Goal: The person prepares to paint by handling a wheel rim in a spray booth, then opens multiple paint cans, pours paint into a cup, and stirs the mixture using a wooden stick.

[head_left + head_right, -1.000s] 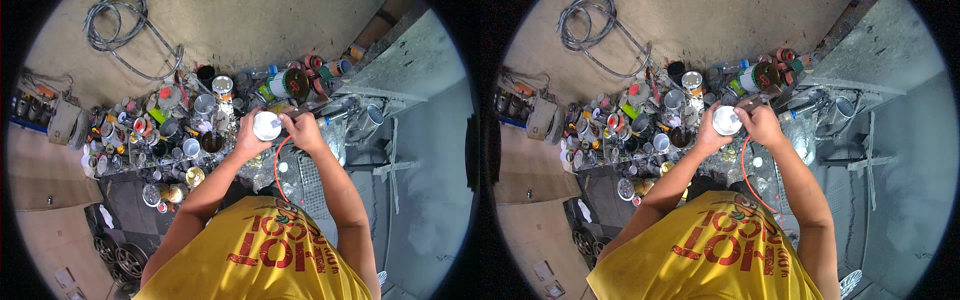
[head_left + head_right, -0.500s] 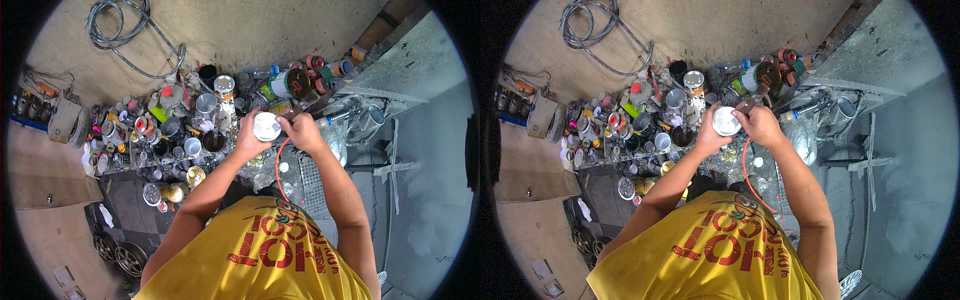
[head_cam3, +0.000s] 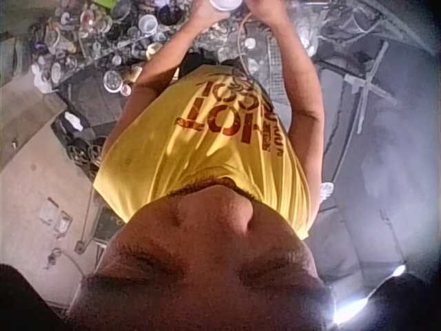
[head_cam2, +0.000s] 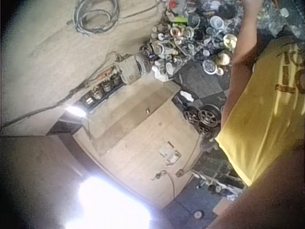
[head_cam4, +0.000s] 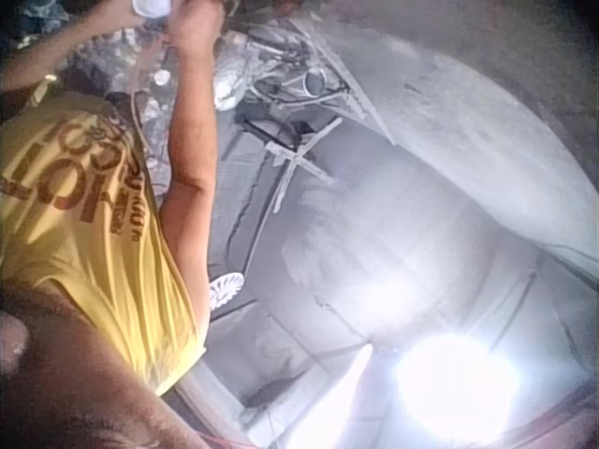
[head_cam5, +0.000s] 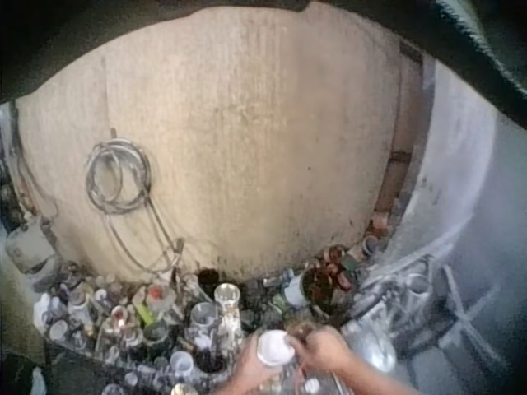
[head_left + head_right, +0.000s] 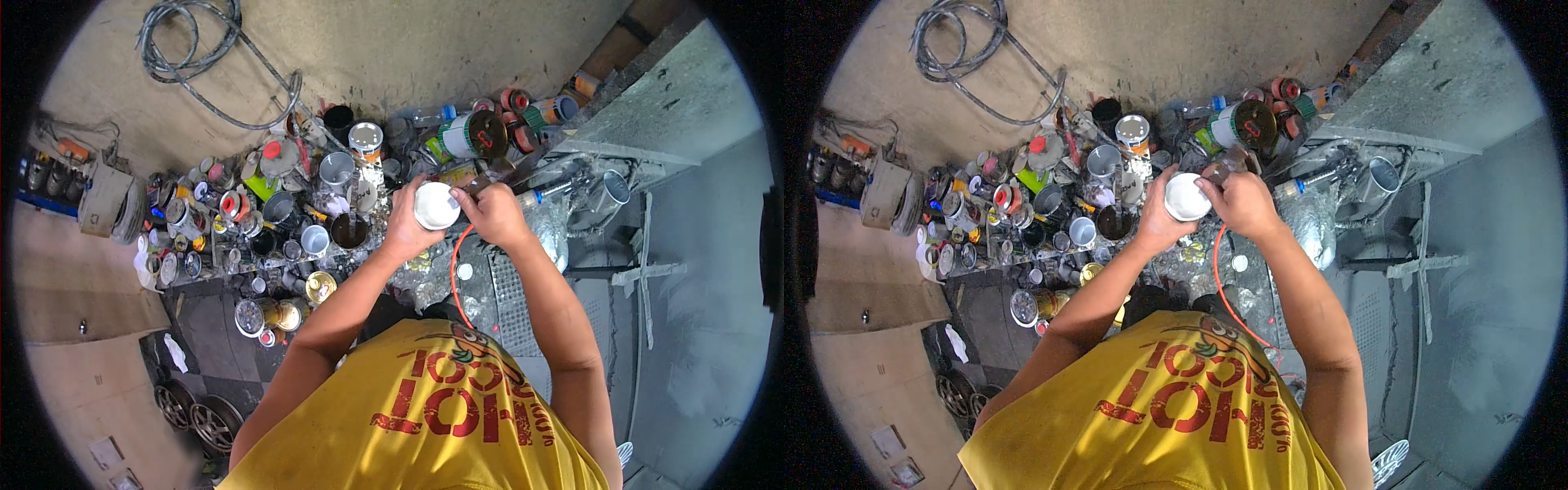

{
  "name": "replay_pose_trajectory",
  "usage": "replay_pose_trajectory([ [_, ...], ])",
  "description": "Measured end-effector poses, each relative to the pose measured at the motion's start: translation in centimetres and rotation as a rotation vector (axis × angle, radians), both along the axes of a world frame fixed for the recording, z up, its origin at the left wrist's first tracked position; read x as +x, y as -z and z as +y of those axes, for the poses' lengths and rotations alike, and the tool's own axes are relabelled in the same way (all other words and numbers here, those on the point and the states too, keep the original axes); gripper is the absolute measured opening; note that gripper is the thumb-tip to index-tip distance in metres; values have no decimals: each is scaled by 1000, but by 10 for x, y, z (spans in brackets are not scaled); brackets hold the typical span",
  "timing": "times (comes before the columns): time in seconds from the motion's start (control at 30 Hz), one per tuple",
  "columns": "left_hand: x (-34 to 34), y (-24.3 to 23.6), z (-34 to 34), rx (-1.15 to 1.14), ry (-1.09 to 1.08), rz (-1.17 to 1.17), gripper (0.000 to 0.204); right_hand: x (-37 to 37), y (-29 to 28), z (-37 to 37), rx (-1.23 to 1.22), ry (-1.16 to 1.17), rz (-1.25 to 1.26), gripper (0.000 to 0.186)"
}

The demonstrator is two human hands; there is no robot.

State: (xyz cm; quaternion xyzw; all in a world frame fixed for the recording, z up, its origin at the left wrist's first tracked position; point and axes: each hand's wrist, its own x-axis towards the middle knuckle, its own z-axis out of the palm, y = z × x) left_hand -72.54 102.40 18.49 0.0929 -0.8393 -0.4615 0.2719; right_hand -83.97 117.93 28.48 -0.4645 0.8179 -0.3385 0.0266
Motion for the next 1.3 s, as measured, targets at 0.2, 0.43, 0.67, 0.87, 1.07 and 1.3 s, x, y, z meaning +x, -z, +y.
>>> replay_pose_trajectory([
  [0.2,-4,3,-2,4,19,-33,107,-5,1,1,-153,38,-87,19],
  [0.43,-4,-2,3,27,11,-36,107,-4,0,5,-147,31,-207,17],
  [0.67,-6,3,5,5,28,-1,104,-6,3,11,-52,72,-188,17],
  [0.87,-5,3,7,17,16,-19,104,-10,5,12,-88,33,-82,17],
  [1.07,-4,4,5,2,14,-13,104,-3,-8,11,-10,74,-94,18],
  [1.3,-6,4,6,15,30,-40,104,-11,11,13,-119,69,19,20],
])
